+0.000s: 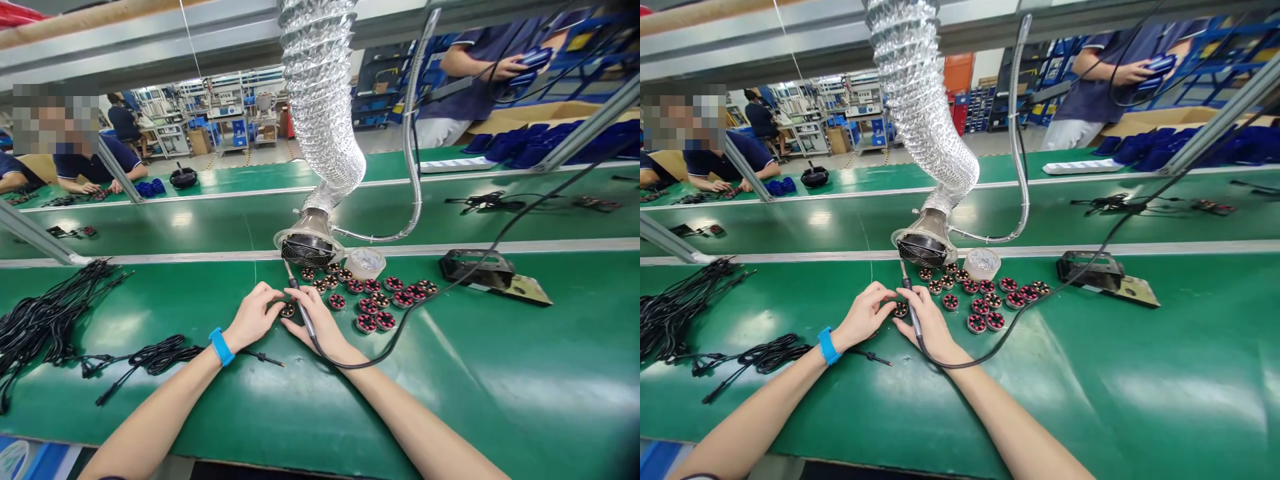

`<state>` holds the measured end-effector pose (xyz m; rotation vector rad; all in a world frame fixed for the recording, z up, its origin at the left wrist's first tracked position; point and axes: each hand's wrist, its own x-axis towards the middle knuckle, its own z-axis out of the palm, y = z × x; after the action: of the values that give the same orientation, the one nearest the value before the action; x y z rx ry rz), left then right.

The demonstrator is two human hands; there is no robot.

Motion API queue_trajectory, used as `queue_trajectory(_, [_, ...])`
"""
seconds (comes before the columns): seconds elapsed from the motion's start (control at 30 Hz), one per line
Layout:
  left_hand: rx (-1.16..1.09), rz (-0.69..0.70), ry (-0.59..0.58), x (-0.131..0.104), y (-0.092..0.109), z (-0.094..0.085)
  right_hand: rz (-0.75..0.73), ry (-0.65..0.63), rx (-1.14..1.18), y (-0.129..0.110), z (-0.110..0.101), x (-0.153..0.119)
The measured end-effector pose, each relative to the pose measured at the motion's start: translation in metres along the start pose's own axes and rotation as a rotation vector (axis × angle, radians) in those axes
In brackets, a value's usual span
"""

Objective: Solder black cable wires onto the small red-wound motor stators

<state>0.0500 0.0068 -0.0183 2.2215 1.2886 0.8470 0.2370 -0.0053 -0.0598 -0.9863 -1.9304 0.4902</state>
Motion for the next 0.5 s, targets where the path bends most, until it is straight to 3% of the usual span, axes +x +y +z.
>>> queue_trajectory(0.17, [-0.003, 0.023, -0.041, 0.005, 0.003, 0.006, 0.054, -0.011, -0.009, -0.008, 0.004, 0.004])
queue_trajectory(0.5, [0.071, 0.012, -0.061, 0.009, -0.014, 0.007, 0.038, -0.093, 0.028, -0.008, -0.003, 0.005])
